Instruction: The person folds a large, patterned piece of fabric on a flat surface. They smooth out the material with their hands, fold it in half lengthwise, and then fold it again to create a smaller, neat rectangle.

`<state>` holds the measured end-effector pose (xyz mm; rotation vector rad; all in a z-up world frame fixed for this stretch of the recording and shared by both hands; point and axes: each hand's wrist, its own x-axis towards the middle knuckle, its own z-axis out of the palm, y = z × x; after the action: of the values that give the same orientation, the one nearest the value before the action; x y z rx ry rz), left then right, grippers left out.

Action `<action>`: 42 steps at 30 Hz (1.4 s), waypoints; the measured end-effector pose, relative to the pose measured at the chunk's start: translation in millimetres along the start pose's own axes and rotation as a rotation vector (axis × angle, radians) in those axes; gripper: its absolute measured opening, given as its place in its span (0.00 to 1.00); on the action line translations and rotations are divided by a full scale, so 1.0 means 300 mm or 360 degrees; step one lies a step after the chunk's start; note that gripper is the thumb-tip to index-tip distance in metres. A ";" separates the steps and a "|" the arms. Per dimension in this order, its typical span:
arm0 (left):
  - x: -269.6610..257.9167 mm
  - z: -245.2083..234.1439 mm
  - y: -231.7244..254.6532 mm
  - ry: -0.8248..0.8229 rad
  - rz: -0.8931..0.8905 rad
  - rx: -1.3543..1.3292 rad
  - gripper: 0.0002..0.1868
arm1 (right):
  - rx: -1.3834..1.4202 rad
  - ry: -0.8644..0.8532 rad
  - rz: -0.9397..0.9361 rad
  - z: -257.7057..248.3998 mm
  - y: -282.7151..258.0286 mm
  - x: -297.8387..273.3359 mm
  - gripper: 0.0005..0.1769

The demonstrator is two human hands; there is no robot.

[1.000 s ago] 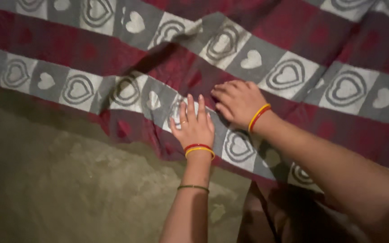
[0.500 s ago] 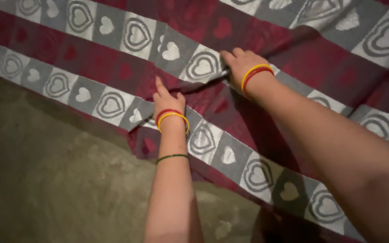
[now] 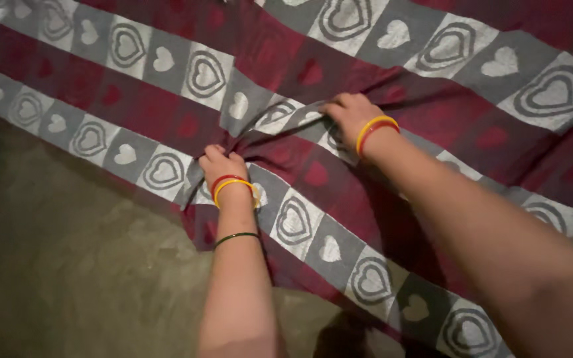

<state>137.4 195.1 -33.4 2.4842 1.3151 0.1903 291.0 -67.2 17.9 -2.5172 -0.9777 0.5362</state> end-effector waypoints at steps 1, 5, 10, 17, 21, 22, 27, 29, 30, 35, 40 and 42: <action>0.002 0.010 -0.002 -0.0022 0.0022 0.0029 0.15 | 0.0064 0.0037 -0.0085 0.023 0.021 -0.030 0.40; -0.025 -0.016 0.040 -0.0064 0.0025 0.0225 0.18 | 0.0122 0.0086 -0.0126 0.085 0.057 -0.076 0.38; -0.181 -0.073 0.115 0.0051 0.0284 0.0123 0.24 | 0.0148 -0.0108 0.0025 0.039 0.016 -0.053 0.41; -0.045 -0.177 0.271 0.0297 0.0598 -0.0007 0.25 | 0.0047 0.0023 0.0404 -0.195 -0.004 0.073 0.34; 0.169 -0.122 0.380 -0.0142 0.0640 0.0048 0.30 | -0.0087 0.0029 0.0625 -0.236 -0.018 0.156 0.31; 0.213 -0.101 0.405 -0.0198 0.0720 0.0074 0.32 | -0.0109 -0.0011 0.0653 -0.237 -0.018 0.191 0.32; 0.272 -0.020 0.467 -0.0848 0.0591 0.0403 0.22 | -0.0209 -0.0318 0.0790 -0.164 -0.040 0.266 0.26; 0.297 -0.014 0.451 -0.0972 0.0613 0.0501 0.17 | -0.0215 -0.0350 0.0809 -0.127 -0.042 0.286 0.24; 0.311 -0.006 0.450 -0.1010 0.0655 0.0519 0.16 | -0.0226 -0.0336 0.0793 -0.115 -0.035 0.294 0.22; 0.423 -0.016 0.435 -0.0930 0.0641 0.0432 0.13 | -0.0176 -0.0205 0.0787 -0.095 -0.033 0.352 0.17; 0.640 -0.105 0.395 -0.0485 0.0502 0.0246 0.15 | 0.0003 0.0126 0.0755 -0.179 -0.103 0.427 0.19; 0.684 -0.089 0.377 -0.0397 0.0586 0.0271 0.15 | 0.0046 0.0318 0.0712 -0.196 -0.105 0.432 0.19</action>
<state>335.1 310.7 23.6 2.7676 0.7993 -0.1517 390.4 32.4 56.0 -2.7047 -0.3298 0.4056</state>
